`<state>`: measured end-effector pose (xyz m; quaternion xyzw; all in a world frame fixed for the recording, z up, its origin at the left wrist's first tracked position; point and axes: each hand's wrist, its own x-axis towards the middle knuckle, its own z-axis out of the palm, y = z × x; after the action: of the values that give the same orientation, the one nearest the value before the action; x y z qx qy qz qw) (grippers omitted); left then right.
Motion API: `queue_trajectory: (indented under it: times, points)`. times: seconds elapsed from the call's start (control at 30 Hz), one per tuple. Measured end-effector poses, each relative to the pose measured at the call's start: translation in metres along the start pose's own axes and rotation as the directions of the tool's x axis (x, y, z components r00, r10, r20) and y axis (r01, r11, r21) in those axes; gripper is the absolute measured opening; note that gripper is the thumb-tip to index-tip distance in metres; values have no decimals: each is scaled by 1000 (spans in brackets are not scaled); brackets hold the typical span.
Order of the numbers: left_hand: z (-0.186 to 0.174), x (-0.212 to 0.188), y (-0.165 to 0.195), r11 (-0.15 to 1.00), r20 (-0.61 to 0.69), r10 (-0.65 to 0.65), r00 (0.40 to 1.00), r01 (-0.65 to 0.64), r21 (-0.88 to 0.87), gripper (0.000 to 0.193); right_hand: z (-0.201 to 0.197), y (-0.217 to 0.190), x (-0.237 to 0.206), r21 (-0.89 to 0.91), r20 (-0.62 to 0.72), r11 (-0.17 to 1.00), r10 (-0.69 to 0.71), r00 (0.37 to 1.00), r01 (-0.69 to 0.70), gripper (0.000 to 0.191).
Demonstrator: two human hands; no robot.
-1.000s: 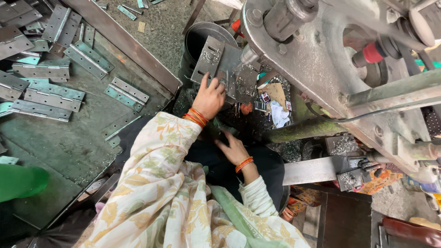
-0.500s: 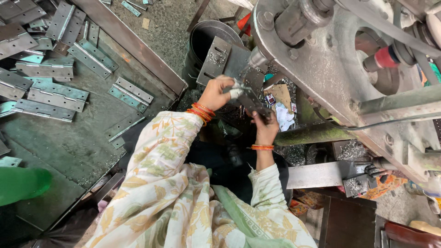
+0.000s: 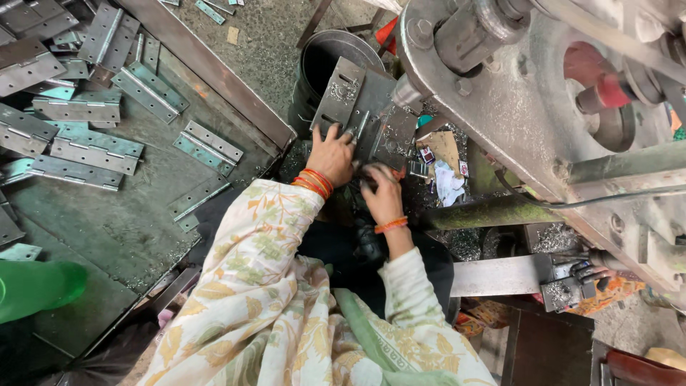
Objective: The person operates a manual punching machine to process metal hinge blanks. They repeatedly pick up a blank, place it into the machine's die, and activate the press to punch holes. After each cycle, they remove the finished piece and set it aside on a nearby surface.
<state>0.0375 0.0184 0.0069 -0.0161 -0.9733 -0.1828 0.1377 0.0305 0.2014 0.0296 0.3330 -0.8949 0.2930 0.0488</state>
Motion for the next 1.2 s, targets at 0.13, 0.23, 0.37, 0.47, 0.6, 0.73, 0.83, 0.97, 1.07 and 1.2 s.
queue_trajectory:
  times: [0.13, 0.23, 0.37, 0.47, 0.6, 0.73, 0.83, 0.97, 1.07, 1.2]
  points:
    - [10, -1, 0, 999, 40, 13, 999, -14, 40, 55, -21, -11, -45, -32, 180, 999, 30, 983, -24, 51]
    - [17, 12, -2, 998, 14, 15, 1000, -16, 55, 50, -18, -20, -76, -24, 267, 996, 87, 960, -84, 56]
    - [23, 24, -4, 1000, -8, 11, 1000, -11, 3, 46, 2, -20, -105, -157, 283, 934, 354, 891, -321, 55]
    - [23, 23, -6, 1000, -17, 27, 999, -27, 4, 44, 41, -23, -128, -284, 290, 883, 451, 844, -374, 64]
    - [20, 17, -7, 994, -47, 82, 996, -78, 73, 27, 60, -9, -142, -75, 257, 927, 374, 891, -367, 65]
    - [22, 12, -6, 996, -87, 36, 996, -30, 79, 34, 45, 8, -126, -30, 249, 974, 226, 942, -226, 69]
    - [25, 17, -3, 993, -59, 6, 998, 1, 121, 30, 20, 10, -116, -75, 299, 970, 244, 922, -232, 66]
    - [28, 35, 1, 996, -87, -24, 996, 32, 86, 30, 12, 8, -100, -146, 308, 970, 229, 924, -192, 60]
    - [29, 44, 2, 995, -71, -33, 997, 39, 90, 30, 32, 1, -115, -229, 271, 930, 345, 898, -288, 57]
    - [32, 40, 0, 994, -139, -4, 990, 18, 105, 32, 59, -5, -147, -100, 205, 943, 332, 921, -318, 64]
